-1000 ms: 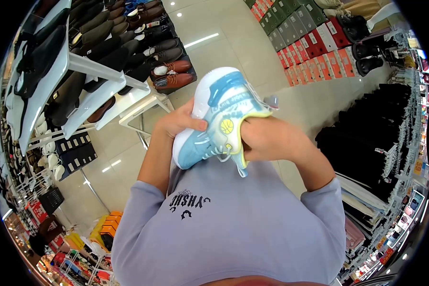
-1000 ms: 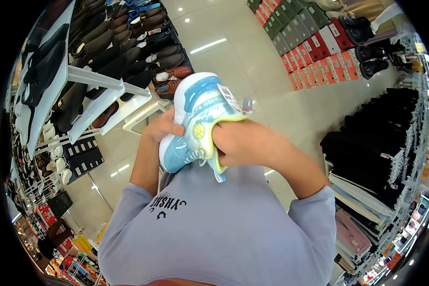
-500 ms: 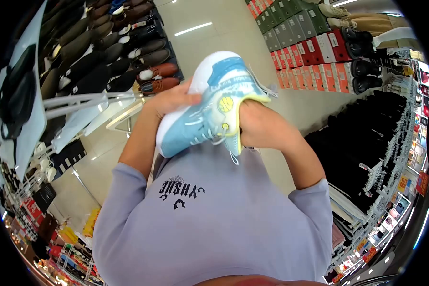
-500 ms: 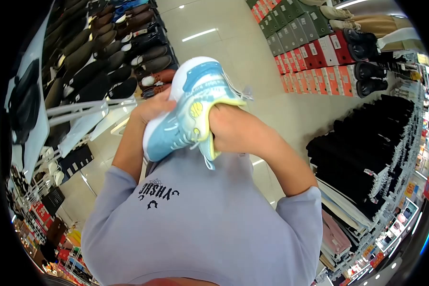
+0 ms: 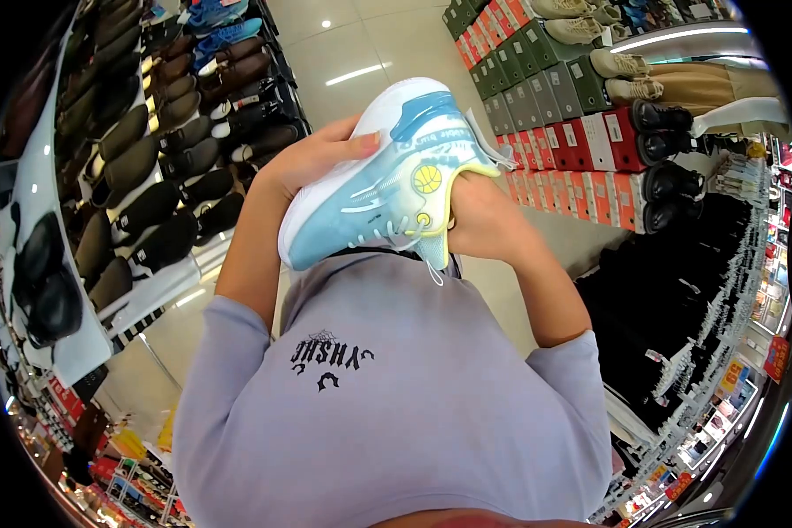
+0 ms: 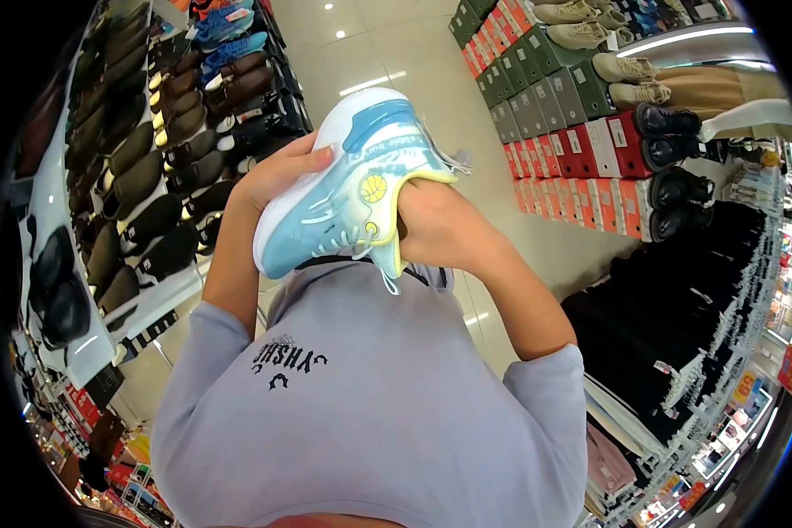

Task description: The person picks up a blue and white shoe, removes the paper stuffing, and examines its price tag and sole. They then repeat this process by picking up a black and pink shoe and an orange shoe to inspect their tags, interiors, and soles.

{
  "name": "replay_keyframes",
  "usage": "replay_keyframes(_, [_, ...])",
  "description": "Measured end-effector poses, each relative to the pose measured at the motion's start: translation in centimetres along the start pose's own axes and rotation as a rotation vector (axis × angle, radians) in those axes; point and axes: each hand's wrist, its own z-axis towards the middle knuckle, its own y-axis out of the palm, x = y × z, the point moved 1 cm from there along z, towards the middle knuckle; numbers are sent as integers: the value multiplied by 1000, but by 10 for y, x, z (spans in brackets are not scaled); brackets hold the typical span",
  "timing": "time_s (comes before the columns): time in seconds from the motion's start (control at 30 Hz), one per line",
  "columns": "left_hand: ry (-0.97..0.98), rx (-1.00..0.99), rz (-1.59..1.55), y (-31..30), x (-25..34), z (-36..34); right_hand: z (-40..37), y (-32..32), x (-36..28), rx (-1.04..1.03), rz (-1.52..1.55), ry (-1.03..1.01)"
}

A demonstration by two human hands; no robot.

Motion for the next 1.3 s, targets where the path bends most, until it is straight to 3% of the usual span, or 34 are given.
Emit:
replay_keyframes(0.33, [59, 166, -36, -22, 34, 60, 50, -67, 47, -112, -149, -30])
replay_keyframes(0.43, [114, 196, -100, -12, 55, 78, 63, -103, 54, -33, -167, -24])
replay_keyframes(0.57, [160, 174, -169, 3, 79, 110, 75, -143, 81, -107, -240, -99])
replay_keyframes(0.7, [212, 189, -146, 19, 101, 135, 81, -177, 99, -54, -270, -180])
replay_keyframes(1.07, [387, 311, -295, 25, 111, 194, 117, -250, 151, 15, -332, -433])
replay_keyframes(1.17, [484, 318, -350, 21, 110, 209, 130, -260, 163, 59, -357, -586])
replay_keyframes(1.3, [479, 332, -436, 11, 112, 208, 142, -280, 176, 118, -448, -654])
